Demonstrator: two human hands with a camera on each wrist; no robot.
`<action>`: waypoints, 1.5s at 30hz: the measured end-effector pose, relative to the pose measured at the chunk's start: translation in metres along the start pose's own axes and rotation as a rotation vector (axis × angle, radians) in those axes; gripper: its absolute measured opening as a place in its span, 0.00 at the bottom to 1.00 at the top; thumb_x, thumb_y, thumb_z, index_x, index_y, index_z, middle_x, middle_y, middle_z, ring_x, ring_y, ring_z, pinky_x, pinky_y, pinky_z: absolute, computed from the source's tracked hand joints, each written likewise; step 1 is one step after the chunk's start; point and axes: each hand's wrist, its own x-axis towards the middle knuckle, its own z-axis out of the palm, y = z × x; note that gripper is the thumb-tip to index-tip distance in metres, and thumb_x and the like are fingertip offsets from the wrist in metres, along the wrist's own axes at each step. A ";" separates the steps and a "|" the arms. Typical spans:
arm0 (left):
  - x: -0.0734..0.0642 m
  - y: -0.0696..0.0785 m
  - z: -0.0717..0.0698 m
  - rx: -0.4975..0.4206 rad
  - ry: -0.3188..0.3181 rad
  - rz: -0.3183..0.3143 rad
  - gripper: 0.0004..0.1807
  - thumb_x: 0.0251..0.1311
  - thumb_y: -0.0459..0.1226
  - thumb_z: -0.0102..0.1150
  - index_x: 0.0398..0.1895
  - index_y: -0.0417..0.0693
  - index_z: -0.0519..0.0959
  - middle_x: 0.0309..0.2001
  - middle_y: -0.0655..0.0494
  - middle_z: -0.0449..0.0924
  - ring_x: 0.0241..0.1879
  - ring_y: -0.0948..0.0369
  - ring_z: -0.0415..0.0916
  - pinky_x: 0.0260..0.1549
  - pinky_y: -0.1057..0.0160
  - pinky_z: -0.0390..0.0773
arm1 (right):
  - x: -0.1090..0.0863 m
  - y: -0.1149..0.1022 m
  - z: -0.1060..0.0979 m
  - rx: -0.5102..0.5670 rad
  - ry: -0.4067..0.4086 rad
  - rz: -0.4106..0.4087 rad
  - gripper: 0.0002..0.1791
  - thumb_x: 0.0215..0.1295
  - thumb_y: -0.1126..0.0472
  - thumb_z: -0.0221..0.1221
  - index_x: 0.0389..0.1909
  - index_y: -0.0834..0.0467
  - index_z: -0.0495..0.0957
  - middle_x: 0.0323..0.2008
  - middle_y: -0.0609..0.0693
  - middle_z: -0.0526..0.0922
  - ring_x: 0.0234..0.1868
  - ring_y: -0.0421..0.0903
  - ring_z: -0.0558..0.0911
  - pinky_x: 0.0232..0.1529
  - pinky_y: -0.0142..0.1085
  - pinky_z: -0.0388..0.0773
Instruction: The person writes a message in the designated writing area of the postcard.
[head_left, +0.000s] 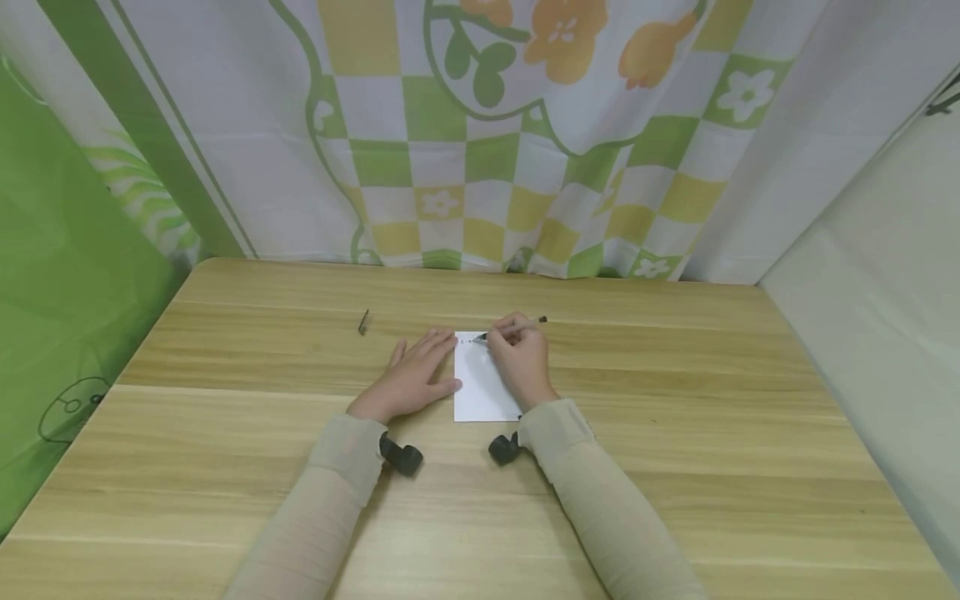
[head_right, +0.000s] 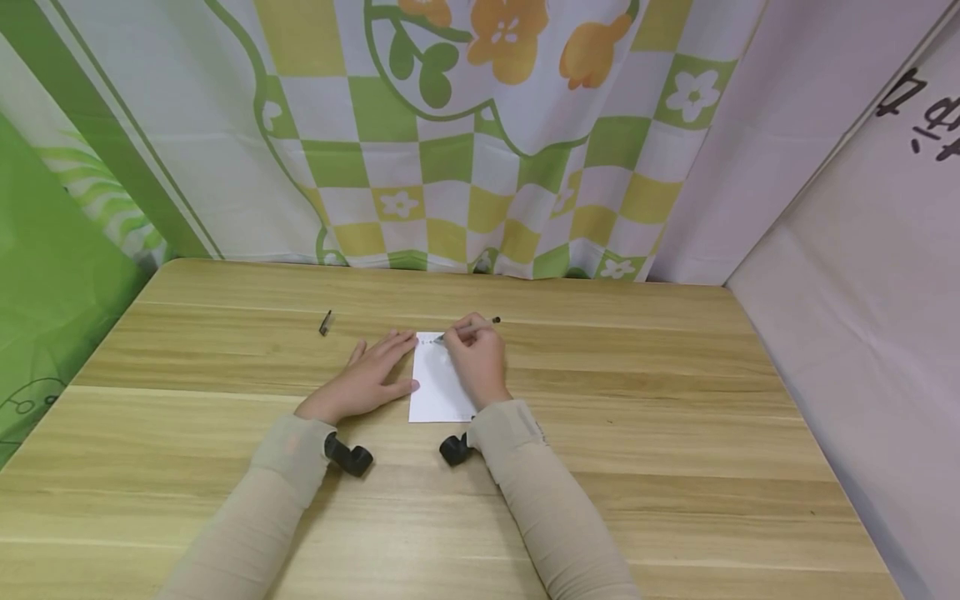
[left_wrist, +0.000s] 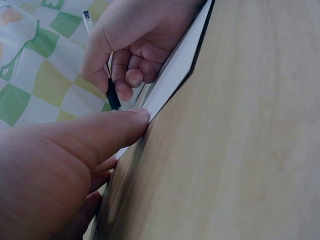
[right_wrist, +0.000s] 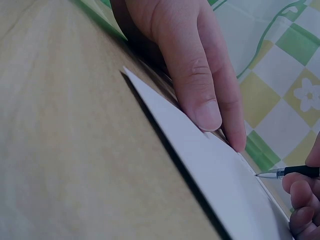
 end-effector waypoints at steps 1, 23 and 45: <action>0.000 0.000 0.000 0.000 0.001 0.000 0.41 0.72 0.50 0.55 0.80 0.43 0.53 0.81 0.47 0.45 0.81 0.48 0.35 0.73 0.34 0.28 | 0.000 0.000 0.000 -0.001 0.001 -0.002 0.07 0.62 0.62 0.58 0.30 0.60 0.83 0.37 0.48 0.82 0.36 0.45 0.78 0.31 0.31 0.75; 0.001 -0.002 0.001 0.004 0.007 0.003 0.41 0.73 0.51 0.54 0.80 0.43 0.54 0.81 0.48 0.45 0.81 0.49 0.35 0.73 0.34 0.28 | 0.002 0.002 0.000 0.009 -0.001 -0.005 0.06 0.59 0.64 0.57 0.31 0.60 0.82 0.35 0.49 0.82 0.33 0.45 0.78 0.30 0.31 0.75; 0.000 -0.002 0.001 0.002 0.002 0.004 0.41 0.72 0.51 0.55 0.80 0.43 0.54 0.81 0.47 0.45 0.81 0.49 0.35 0.73 0.34 0.28 | 0.001 0.003 0.000 0.024 0.005 -0.002 0.06 0.63 0.62 0.58 0.32 0.60 0.83 0.39 0.48 0.83 0.35 0.45 0.79 0.31 0.31 0.76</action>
